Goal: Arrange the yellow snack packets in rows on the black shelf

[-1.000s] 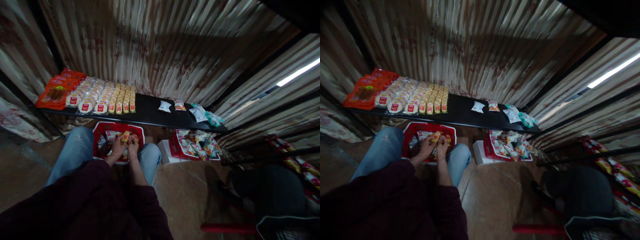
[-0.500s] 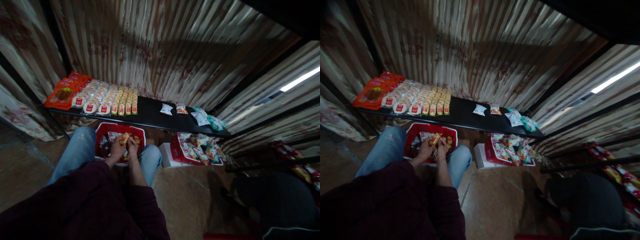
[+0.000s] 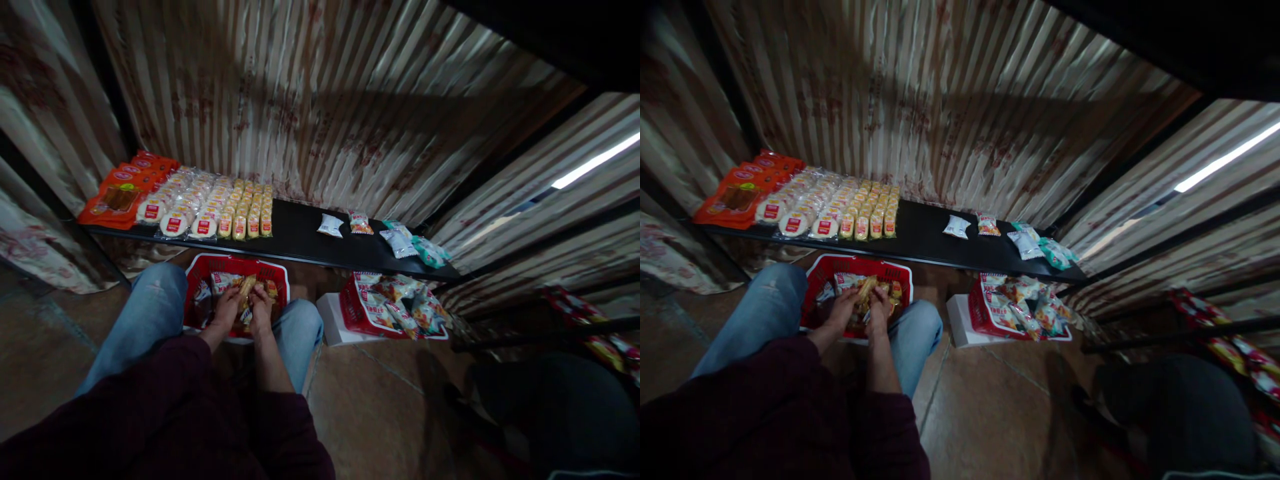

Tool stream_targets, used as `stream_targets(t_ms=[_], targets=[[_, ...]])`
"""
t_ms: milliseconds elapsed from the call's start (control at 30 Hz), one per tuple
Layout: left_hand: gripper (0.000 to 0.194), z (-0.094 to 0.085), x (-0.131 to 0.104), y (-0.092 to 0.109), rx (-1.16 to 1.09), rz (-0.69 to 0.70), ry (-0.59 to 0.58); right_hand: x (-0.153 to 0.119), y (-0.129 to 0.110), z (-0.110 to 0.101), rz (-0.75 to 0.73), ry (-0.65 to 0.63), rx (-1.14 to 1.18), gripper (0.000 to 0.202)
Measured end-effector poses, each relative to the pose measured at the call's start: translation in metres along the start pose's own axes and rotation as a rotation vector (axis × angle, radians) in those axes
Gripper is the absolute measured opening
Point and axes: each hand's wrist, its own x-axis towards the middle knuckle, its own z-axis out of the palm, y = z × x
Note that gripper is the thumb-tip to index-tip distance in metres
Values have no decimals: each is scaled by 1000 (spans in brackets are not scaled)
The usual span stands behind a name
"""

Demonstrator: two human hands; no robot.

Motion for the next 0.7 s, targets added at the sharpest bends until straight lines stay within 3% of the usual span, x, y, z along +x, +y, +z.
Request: stream_targets(t_ms=[167,700], targets=[[8,0,-4,11,-289,-217,-9,-4,-2,0,26,26,50,24],[13,-2,-5,17,-455,-466,-43,-18,-21,4,66,-65,-7,25]])
